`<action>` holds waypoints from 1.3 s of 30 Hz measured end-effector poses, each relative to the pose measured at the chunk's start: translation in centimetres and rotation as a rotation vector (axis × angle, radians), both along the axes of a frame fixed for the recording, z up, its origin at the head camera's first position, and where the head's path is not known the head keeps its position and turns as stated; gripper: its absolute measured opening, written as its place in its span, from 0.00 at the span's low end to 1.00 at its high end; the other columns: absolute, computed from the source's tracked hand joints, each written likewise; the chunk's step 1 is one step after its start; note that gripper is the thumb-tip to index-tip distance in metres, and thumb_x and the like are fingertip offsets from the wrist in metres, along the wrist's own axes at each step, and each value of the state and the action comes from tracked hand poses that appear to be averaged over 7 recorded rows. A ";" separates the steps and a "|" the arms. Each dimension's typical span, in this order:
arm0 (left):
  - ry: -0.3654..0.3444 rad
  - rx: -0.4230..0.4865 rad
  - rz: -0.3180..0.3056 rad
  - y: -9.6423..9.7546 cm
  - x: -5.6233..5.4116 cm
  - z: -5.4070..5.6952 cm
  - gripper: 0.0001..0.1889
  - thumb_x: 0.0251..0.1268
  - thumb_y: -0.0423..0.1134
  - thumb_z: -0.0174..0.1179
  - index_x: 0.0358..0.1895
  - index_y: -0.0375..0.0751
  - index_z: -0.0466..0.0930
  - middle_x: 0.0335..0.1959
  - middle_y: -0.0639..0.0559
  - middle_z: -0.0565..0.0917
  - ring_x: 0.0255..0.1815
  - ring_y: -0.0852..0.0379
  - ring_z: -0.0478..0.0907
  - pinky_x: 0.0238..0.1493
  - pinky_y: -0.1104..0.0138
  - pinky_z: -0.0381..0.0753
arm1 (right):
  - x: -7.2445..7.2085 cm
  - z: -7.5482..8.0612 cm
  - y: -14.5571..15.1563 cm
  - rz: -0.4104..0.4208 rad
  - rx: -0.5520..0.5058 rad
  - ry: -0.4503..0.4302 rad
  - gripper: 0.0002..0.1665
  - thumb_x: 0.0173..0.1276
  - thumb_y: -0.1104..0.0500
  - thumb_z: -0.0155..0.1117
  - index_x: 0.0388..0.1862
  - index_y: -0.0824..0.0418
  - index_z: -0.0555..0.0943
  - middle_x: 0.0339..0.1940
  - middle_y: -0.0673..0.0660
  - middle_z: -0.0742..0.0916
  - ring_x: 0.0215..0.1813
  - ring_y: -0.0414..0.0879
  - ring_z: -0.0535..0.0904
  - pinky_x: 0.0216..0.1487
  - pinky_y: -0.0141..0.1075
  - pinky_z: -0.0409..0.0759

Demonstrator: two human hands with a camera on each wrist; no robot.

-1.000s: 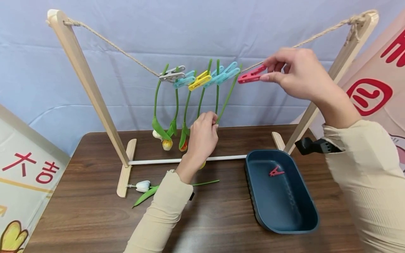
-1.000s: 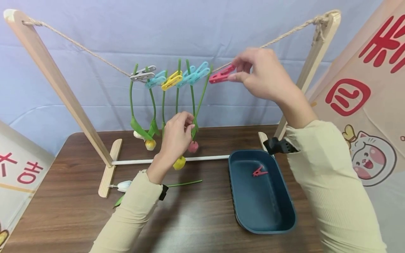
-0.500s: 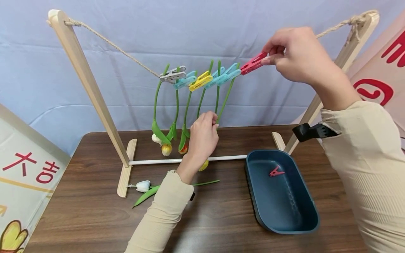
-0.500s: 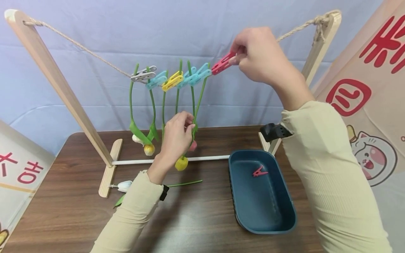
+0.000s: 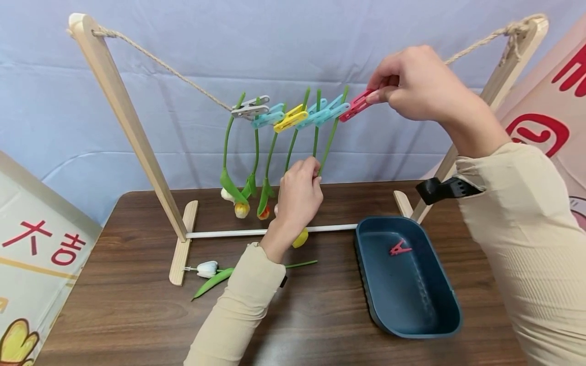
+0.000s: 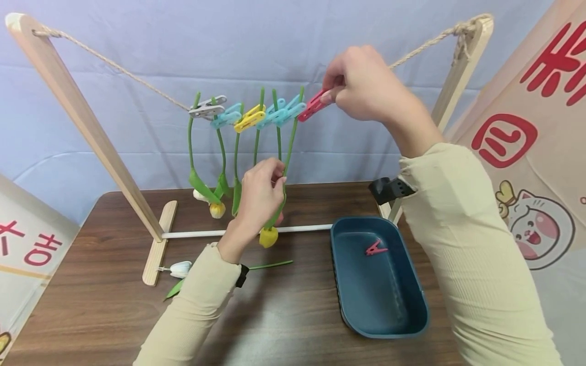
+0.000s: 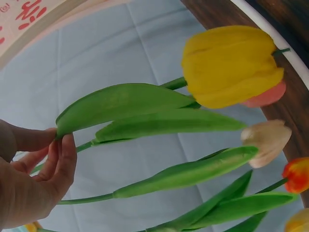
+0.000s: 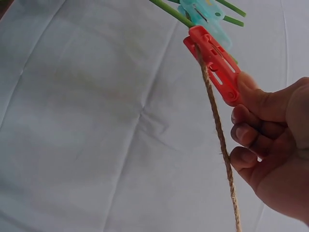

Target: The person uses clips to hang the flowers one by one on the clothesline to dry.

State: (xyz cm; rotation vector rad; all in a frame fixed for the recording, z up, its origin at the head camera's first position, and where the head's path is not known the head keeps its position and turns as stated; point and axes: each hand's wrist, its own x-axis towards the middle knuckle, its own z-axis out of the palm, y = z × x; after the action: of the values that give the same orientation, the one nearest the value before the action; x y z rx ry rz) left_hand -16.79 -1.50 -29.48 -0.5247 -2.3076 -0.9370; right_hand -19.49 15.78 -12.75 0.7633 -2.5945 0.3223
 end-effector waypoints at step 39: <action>-0.048 -0.019 -0.043 1.0 -0.2 -0.2 0.05 0.61 0.29 0.57 0.39 0.33 0.76 0.32 0.47 0.79 0.34 0.54 0.78 0.36 0.64 0.76 | 0.5 -2.5 1.2 -0.053 -0.263 -0.076 0.19 0.61 0.58 0.63 0.48 0.68 0.79 0.30 0.59 0.81 0.25 0.36 0.69 0.28 0.27 0.62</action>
State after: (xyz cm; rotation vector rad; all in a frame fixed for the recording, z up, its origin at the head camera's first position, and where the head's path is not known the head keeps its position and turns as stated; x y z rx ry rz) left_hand -17.01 -0.48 -29.66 -0.5669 -2.3589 -0.9590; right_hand -19.02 16.98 -15.21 0.5991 -2.5672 0.6719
